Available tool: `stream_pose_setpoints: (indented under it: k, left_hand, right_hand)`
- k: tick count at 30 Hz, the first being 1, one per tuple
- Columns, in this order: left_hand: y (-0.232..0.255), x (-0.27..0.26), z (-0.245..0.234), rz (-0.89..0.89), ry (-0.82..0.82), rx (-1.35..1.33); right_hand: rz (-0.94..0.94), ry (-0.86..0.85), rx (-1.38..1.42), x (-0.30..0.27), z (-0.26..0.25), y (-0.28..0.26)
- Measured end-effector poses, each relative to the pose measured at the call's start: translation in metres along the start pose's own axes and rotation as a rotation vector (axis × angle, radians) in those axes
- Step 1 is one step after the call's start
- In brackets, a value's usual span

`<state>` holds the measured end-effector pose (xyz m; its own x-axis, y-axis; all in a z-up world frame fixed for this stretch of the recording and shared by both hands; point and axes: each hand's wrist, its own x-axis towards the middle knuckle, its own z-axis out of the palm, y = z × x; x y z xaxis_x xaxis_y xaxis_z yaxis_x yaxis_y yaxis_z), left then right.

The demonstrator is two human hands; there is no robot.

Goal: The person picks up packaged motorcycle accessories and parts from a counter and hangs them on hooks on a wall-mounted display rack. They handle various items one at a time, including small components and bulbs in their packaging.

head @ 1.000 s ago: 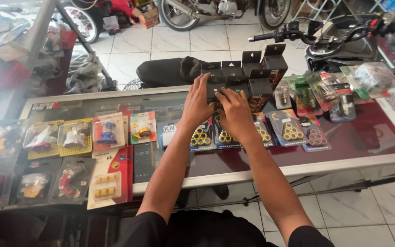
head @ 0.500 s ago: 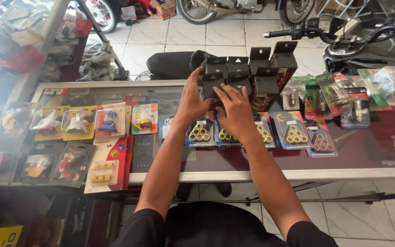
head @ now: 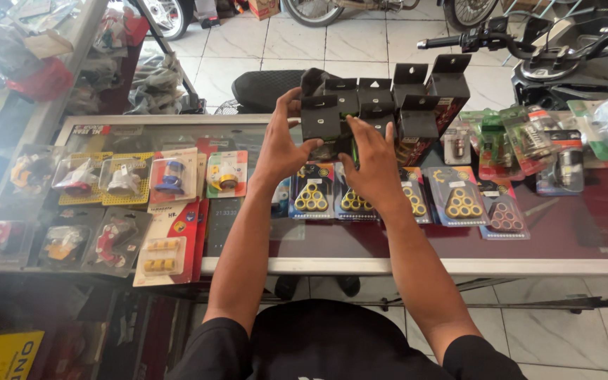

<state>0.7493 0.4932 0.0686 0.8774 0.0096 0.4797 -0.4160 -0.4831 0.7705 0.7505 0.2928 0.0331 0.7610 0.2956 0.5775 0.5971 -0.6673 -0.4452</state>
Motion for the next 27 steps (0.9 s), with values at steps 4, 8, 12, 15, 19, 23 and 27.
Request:
stream_pose_setpoints:
  k: [4,8,12,15,19,23,27]
  left_hand:
    - [0.003,-0.002,-0.006,0.031,-0.016,-0.019]
    - [0.01,-0.006,-0.012,0.114,-0.05,-0.086]
    - [0.02,-0.014,-0.019,0.184,-0.081,-0.201]
    - [0.025,-0.023,-0.02,0.169,-0.084,-0.268]
    - [0.025,-0.043,-0.01,0.159,-0.07,-0.425]
    - [0.024,-0.059,-0.002,0.126,-0.074,-0.505]
    - [0.035,-0.069,-0.003,0.133,-0.075,-0.528]
  right_hand:
    - [-0.017,0.039,0.049,-0.001,0.001,-0.003]
    - [-0.08,0.079,0.134,-0.001,-0.002,-0.012]
    - [-0.118,0.127,0.218,-0.003,-0.007,-0.026]
    - [-0.062,0.136,0.417,-0.009,-0.011,-0.035]
    - [-0.066,0.192,0.487,-0.02,-0.017,-0.045]
    - [-0.007,0.148,0.646,-0.03,-0.015,-0.048]
    - [0.001,0.111,0.794,-0.037,-0.016,-0.049]
